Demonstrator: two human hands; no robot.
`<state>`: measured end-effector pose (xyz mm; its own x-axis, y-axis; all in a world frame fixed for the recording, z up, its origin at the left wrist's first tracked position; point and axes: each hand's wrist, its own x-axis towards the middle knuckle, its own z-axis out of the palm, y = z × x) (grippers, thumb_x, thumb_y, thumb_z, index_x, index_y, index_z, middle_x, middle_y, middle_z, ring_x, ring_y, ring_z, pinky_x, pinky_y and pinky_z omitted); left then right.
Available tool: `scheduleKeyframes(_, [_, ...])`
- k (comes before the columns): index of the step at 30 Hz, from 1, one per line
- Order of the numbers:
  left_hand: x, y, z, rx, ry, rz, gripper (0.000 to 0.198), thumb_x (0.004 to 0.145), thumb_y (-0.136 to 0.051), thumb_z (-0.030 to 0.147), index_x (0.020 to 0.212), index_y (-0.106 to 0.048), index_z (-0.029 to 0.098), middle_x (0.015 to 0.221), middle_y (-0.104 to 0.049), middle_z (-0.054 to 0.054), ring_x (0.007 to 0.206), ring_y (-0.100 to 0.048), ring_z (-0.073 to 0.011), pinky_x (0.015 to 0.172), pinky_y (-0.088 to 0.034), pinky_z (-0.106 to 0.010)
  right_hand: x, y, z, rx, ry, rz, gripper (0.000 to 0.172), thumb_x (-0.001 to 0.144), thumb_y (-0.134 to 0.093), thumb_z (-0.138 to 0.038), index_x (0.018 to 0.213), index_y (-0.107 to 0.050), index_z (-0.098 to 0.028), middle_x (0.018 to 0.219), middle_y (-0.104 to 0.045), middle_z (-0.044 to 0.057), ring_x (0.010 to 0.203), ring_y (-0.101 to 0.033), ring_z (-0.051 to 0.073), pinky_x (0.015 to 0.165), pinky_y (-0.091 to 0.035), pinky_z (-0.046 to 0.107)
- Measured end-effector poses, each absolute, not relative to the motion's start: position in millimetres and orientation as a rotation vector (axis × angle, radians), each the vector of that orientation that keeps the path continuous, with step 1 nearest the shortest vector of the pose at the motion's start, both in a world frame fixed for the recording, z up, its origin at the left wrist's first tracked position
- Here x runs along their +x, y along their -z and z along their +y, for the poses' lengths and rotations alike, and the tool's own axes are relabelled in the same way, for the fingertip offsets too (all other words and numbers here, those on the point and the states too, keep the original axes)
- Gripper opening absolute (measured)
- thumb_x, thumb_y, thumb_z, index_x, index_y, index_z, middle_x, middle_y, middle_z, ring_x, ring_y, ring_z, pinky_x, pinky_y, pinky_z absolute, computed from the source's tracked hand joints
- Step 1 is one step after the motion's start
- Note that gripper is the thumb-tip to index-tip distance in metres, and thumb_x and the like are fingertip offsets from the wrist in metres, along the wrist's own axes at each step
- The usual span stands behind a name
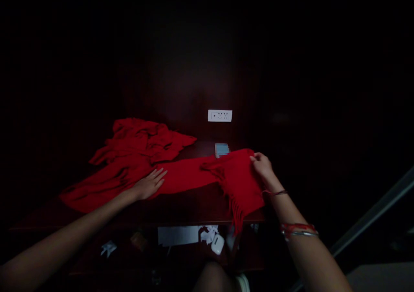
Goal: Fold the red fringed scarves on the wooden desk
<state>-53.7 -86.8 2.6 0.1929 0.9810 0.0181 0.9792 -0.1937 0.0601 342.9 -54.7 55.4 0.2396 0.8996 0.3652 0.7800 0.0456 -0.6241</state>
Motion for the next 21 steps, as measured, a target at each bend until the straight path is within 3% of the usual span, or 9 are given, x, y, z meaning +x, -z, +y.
scheduleKeyframes(3, [-50,-16,-91,2.258,0.067,2.128,0.043,0.081,-0.03,0.028,0.122,-0.036,0.014,0.129,-0.03,-0.013,0.115,-0.03,-0.0263,0.089,-0.031,-0.041,383,-62,-39,-2.002,-0.182,-1.295,0.024,0.068,-0.045,-0.016,0.089,-0.056,-0.01,0.07,-0.058,0.007,0.059,-0.053,0.014,0.056,-0.04,0.023])
scheduleKeyframes(7, [-8,-34,-79,2.267,0.068,2.15,0.038,0.08,-0.033,0.025,0.112,-0.047,0.012,0.12,-0.041,-0.018,0.103,-0.044,-0.0303,0.077,-0.038,-0.044,357,-68,-34,-1.893,0.059,-1.503,0.034,0.07,-0.043,-0.016,0.102,-0.052,-0.011,0.094,-0.054,0.012,0.087,-0.051,0.018,0.074,-0.038,0.026])
scheduleKeyframes(9, [18,-36,-66,2.391,-0.028,2.052,0.041,0.082,-0.028,0.031,0.119,-0.039,0.015,0.129,-0.03,-0.013,0.112,-0.035,-0.0268,0.084,-0.034,-0.041,325,-67,-34,-1.766,0.047,-1.854,0.039,0.071,-0.046,-0.025,0.109,-0.047,-0.014,0.107,-0.048,0.012,0.098,-0.046,0.019,0.08,-0.035,0.028])
scheduleKeyframes(11, [38,-31,-52,2.536,-0.135,1.873,0.048,0.082,-0.026,0.04,0.125,-0.029,0.018,0.135,-0.016,-0.008,0.121,-0.017,-0.0242,0.093,-0.024,-0.039,296,-62,-32,-1.826,-0.054,-2.076,0.053,0.067,-0.053,-0.032,0.116,-0.041,-0.017,0.117,-0.042,0.013,0.103,-0.042,0.022,0.08,-0.035,0.032])
scheduleKeyframes(13, [47,-21,-38,2.546,-0.161,1.772,0.054,0.081,-0.022,0.048,0.127,-0.023,0.02,0.136,-0.01,-0.006,0.123,-0.007,-0.024,0.095,-0.016,-0.042,280,-55,-27,-1.913,-0.167,-2.179,0.06,0.061,-0.06,-0.033,0.115,-0.041,-0.018,0.111,-0.048,0.012,0.098,-0.047,0.022,0.077,-0.037,0.03])
scheduleKeyframes(18, [36,-3,-18,2.471,-0.045,1.705,0.058,0.08,-0.015,0.055,0.129,-0.016,0.024,0.136,-0.009,-0.005,0.123,-0.006,-0.0229,0.096,-0.01,-0.045,298,-63,-5,-1.972,-0.116,-2.097,0.029,0.071,-0.049,-0.018,0.099,-0.054,-0.017,0.092,-0.06,0.007,0.081,-0.056,0.014,0.068,-0.039,0.02])
scheduleKeyframes(21, [30,-1,-14,2.495,-0.035,1.667,0.06,0.078,-0.015,0.057,0.129,-0.015,0.025,0.136,-0.008,-0.005,0.123,-0.005,-0.0228,0.096,-0.009,-0.045,314,-81,0,-2.033,0.003,-1.944,0.029,0.076,-0.039,-0.016,0.102,-0.052,-0.013,0.095,-0.058,0.011,0.083,-0.055,0.015,0.067,-0.039,0.021])
